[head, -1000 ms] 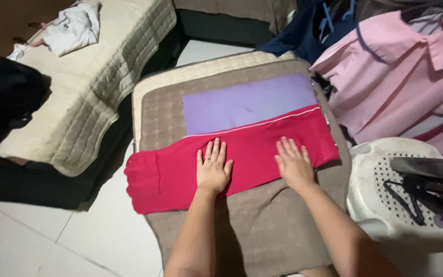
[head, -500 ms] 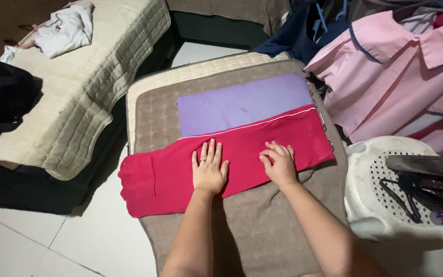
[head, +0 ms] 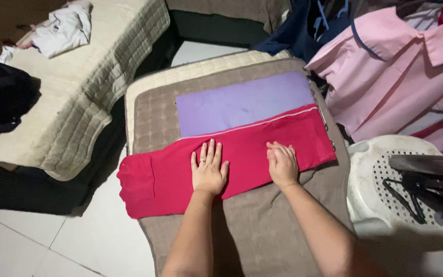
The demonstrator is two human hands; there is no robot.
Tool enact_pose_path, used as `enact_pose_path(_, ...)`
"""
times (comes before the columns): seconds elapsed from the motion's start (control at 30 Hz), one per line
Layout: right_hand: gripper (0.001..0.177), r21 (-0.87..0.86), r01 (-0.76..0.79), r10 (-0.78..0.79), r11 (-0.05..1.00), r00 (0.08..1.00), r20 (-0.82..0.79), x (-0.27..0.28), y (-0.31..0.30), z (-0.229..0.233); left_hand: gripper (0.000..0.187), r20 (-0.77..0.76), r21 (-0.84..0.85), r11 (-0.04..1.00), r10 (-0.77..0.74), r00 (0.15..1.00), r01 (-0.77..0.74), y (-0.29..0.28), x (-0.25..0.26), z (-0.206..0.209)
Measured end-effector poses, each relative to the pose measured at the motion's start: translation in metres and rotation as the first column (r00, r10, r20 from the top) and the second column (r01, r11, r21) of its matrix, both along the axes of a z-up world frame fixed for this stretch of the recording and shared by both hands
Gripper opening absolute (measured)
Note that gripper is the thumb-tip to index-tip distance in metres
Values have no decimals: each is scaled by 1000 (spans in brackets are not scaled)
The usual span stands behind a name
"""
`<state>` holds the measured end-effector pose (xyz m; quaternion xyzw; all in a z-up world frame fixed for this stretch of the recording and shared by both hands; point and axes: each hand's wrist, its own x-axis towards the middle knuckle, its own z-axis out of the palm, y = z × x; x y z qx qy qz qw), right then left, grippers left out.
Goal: The person irons a pair of red pants on a small ironing board. They repeatedly smooth, fold, and press different sections of the garment with a steam iron, occasionally spraying it with water. The pants are repositioned several times to iron both legs and the waist area.
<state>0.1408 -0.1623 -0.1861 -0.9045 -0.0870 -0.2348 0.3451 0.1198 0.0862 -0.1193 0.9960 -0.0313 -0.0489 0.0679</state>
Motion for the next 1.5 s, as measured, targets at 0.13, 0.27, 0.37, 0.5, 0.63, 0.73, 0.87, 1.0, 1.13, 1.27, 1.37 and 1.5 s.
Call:
enact_pose_path(0.13,15,46,3,-3,999,1000,1,-2,1,1,69,7,5,1000,0,1000,0,0,-1,-3)
enact_pose_path(0.27,14,-4,-41,41,999,999,28,-5,1,8,69,14,3,1000,-6,1000,6,1,0,-5)
enact_pose_path(0.37,21,-26,-66,67,997,997,35,-10,3,18,69,4,-5,1000,-1,1000,1,1,-1,-5)
enact_pose_path(0.5,12,-168,-8,17,986,998,53,-9,14,25,69,4,1,1000,1,1000,-1,1,0,-3)
enact_pose_path(0.63,8,-211,72,-84,975,995,-47,1,23,4,69,1,9,1000,3,1000,-3,1,-2,-2)
enact_pose_path(0.73,6,105,119,-93,987,969,-229,48,-12,-18,69,-10,-13,1000,-1,1000,1,2,-1,1)
enact_pose_path(0.87,15,295,358,-279,886,919,-279,87,-132,22,69,-14,1,1000,3,1000,-3,1,-1,1)
enact_pose_path(1.0,32,-208,534,-568,820,804,-174,79,-178,111,69,-13,12,1000,-3,1000,3,1,-1,1)
enact_pose_path(1.13,94,-418,447,-468,791,882,56,47,-107,128,70,-27,4,1000,3,1000,-3,1,0,2)
enact_pose_path(1.27,15,45,-148,153,988,976,-152,5,0,88,69,-15,-3,1000,9,1000,-9,1,-1,2)
enact_pose_path(1.37,18,7,-160,157,987,954,-256,-15,36,69,69,-12,-9,1000,5,1000,-6,2,-1,1)
enact_pose_path(1.5,11,-116,-141,127,983,985,-119,-17,47,54,69,3,-19,1000,4,1000,-4,2,0,-1)
